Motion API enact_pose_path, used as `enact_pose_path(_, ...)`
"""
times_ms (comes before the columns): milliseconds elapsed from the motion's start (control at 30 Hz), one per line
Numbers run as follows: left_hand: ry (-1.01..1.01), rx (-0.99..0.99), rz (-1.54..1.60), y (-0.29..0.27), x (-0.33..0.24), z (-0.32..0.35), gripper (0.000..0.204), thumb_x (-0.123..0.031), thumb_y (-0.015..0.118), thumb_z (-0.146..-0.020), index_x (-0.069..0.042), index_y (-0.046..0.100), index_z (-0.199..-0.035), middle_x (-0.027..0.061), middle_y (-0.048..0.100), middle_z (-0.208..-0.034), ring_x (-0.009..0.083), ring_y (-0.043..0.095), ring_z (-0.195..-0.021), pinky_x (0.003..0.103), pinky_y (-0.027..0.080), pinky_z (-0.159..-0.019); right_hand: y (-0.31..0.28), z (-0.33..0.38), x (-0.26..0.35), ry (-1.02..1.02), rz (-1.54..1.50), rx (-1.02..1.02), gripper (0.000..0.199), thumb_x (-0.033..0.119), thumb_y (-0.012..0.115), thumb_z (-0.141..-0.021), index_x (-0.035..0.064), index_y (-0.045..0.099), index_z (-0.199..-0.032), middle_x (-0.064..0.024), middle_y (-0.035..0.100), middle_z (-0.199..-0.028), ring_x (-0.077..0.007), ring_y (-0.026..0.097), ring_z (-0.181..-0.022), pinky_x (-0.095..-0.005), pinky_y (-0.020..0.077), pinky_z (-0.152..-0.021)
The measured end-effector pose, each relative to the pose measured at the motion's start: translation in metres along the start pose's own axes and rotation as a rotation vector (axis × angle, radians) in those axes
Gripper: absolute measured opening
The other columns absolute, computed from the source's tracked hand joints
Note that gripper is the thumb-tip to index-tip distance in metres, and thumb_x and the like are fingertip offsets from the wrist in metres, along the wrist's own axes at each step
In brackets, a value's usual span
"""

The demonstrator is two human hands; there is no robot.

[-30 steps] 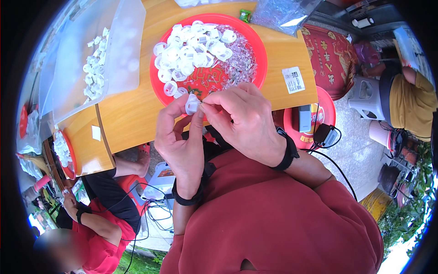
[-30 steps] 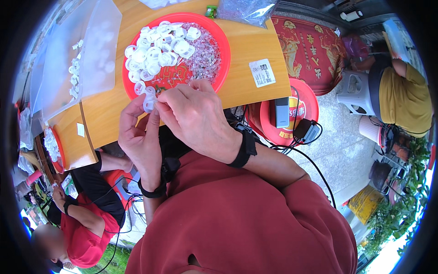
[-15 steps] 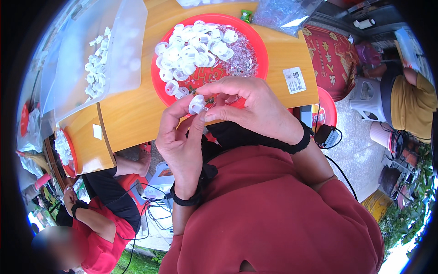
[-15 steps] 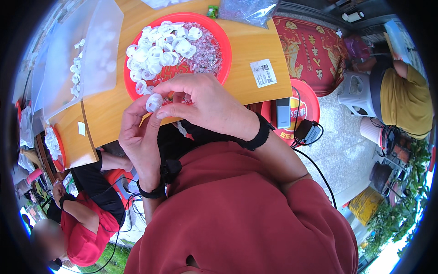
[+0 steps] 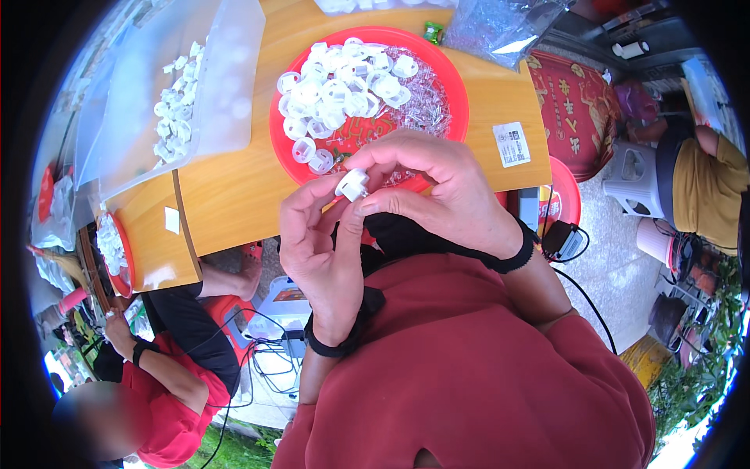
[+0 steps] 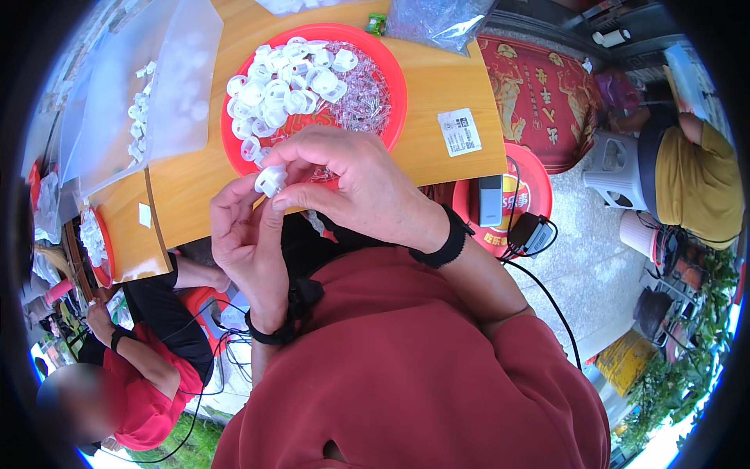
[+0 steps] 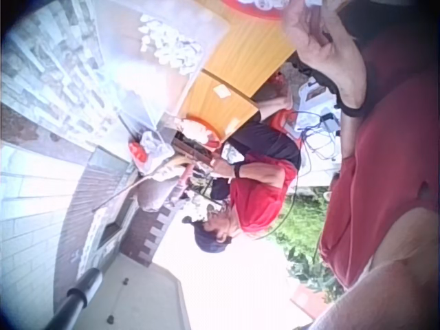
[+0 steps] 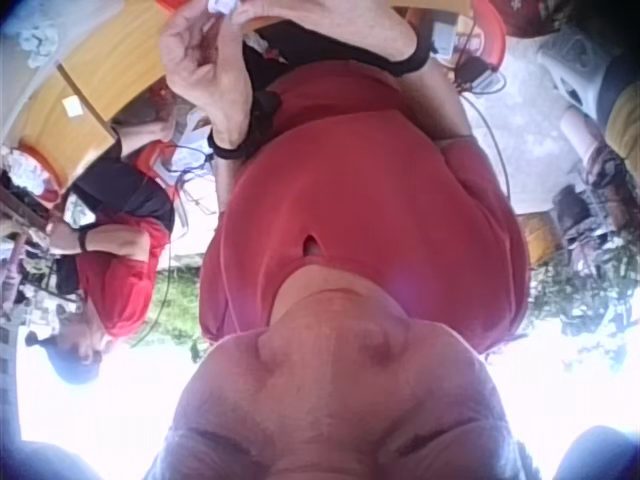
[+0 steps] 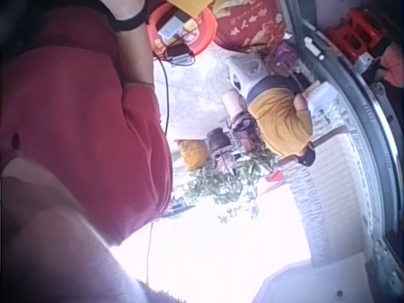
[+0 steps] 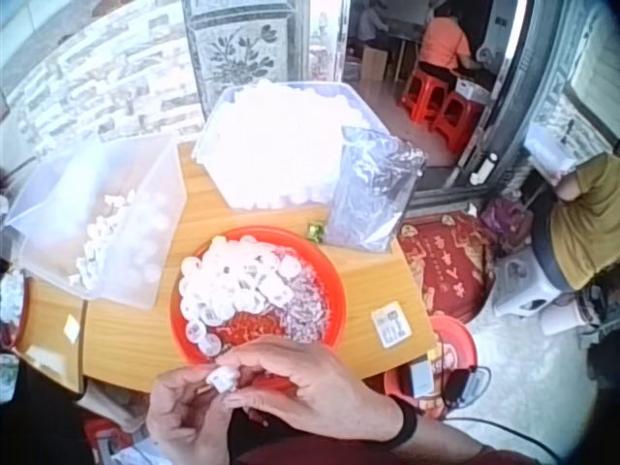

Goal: Assemble small plastic components by inserting a clear plastic part into a white plastic cap.

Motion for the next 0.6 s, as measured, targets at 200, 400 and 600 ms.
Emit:
enact_pose_path(200, -0.007, -0.007, -0.018, -0.003, 0.001, 0.006, 0.028, 0.007, 0.068, -0.088, 0.004, 0.058, -0.115, 0.0100, 0.064, -0.110, 0.0159, 0.065, -0.103, 0.029, 0.054, -0.089, -0.001, 0.006, 0.003, -0.041, 0.032, 0.008, 0.028, 0.010, 0.076, -0.083, 0.0038, 0.067, -0.109, -0.0072, 0.069, -0.094, -0.0184, 0.069, -0.079, -0.0302, 0.0542, -0.069)
enact_pose_path(400, 0.150, -0.032, -0.215, -0.001, -0.013, 0.011, 0.027, 0.007, 0.067, -0.088, 0.003, 0.060, -0.113, 0.0109, 0.066, -0.107, 0.0179, 0.068, -0.094, 0.029, 0.055, -0.084, 0.002, 0.013, 0.008, -0.113, 0.168, -0.019, 0.032, 0.011, 0.076, -0.082, 0.0053, 0.066, -0.111, -0.0081, 0.069, -0.096, -0.0215, 0.068, -0.083, -0.0310, 0.0539, -0.071)
enact_pose_path(600, 0.243, -0.034, -0.328, 0.003, -0.016, 0.008, 0.026, 0.007, 0.066, -0.089, 0.003, 0.059, -0.113, 0.0126, 0.067, -0.106, 0.0196, 0.069, -0.094, 0.029, 0.055, -0.082, -0.001, 0.011, 0.008, -0.198, 0.189, -0.073, 0.033, 0.011, 0.076, -0.082, 0.0053, 0.067, -0.112, -0.0090, 0.070, -0.101, -0.0246, 0.069, -0.088, -0.0329, 0.0547, -0.074)
Point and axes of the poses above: each hand's wrist, its own z-axis away from the middle knuckle, its own y-axis out of the palm, x = y × z, the point moved 8 cm from there along -z, towards the middle knuckle
